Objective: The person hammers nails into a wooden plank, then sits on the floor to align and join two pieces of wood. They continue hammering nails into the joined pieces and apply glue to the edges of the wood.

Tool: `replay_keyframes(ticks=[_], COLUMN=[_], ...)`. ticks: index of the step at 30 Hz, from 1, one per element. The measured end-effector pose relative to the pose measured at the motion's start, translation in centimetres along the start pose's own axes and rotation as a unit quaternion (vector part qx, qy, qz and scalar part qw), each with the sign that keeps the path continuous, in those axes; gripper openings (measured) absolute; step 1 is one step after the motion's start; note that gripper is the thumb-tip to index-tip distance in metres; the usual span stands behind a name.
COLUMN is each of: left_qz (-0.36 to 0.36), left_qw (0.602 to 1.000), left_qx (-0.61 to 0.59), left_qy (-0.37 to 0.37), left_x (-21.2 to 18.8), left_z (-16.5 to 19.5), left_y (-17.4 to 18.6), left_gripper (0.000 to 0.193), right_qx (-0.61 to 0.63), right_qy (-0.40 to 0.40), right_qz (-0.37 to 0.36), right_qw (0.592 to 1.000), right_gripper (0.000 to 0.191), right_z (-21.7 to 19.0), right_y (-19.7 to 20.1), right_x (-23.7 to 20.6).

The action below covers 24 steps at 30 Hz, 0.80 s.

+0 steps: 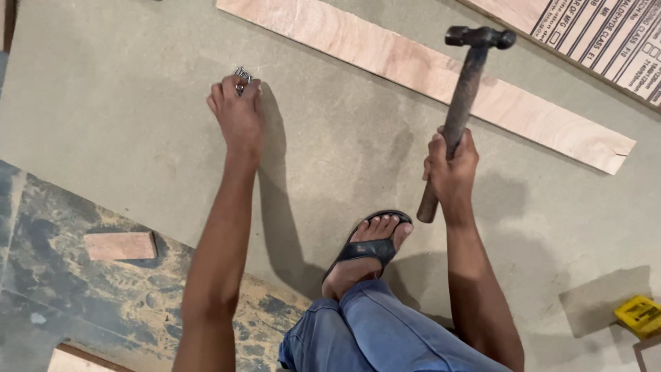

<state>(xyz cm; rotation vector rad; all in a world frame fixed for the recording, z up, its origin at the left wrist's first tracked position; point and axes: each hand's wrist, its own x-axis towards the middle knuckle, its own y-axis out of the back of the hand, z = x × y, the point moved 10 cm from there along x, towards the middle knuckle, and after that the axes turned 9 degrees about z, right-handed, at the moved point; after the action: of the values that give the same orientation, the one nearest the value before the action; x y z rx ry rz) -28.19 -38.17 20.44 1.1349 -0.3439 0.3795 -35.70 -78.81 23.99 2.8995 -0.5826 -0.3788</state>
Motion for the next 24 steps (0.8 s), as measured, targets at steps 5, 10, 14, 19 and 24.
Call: replay_keyframes(ticks=[5,10,14,19,24], left_qz=[-0.051,-0.092,-0.069,-0.167,-0.198], left_qw=[0.995,0.993,0.977,0.699,0.622], left_qx=[0.076,0.069,-0.159,-0.609,-0.665], left_qy=[-0.032,-0.027,0.125,0.335,0.363], left_x=[0.7,1.4,1.9,-0.3,-1.3], left_z=[-1.7,-0.8,0.8,7.9,13.7], left_y=[-2.7,-1.8,-0.9,-6.3,-8.4], left_gripper=[0.007,0.011,0.007,0.015,0.019], right_qx=[-0.037,-0.036,-0.026,-0.021,-0.028], right_qy=[0.015,0.012,-0.023,-0.039,-0.039], right_qz=[0.005,0.002,0.031,0.054,0.060], right_qw=[0.999,0.999,0.999,0.998,0.997], right_gripper=[0.015,0.013,0.011,0.010,0.011], right_z=[-1.0,-0.7,0.8,2.0,2.8], right_y=[0.4,1.1,2.1,3.7,5.1], right_x=[0.0,0.7,1.4,1.3,0.9])
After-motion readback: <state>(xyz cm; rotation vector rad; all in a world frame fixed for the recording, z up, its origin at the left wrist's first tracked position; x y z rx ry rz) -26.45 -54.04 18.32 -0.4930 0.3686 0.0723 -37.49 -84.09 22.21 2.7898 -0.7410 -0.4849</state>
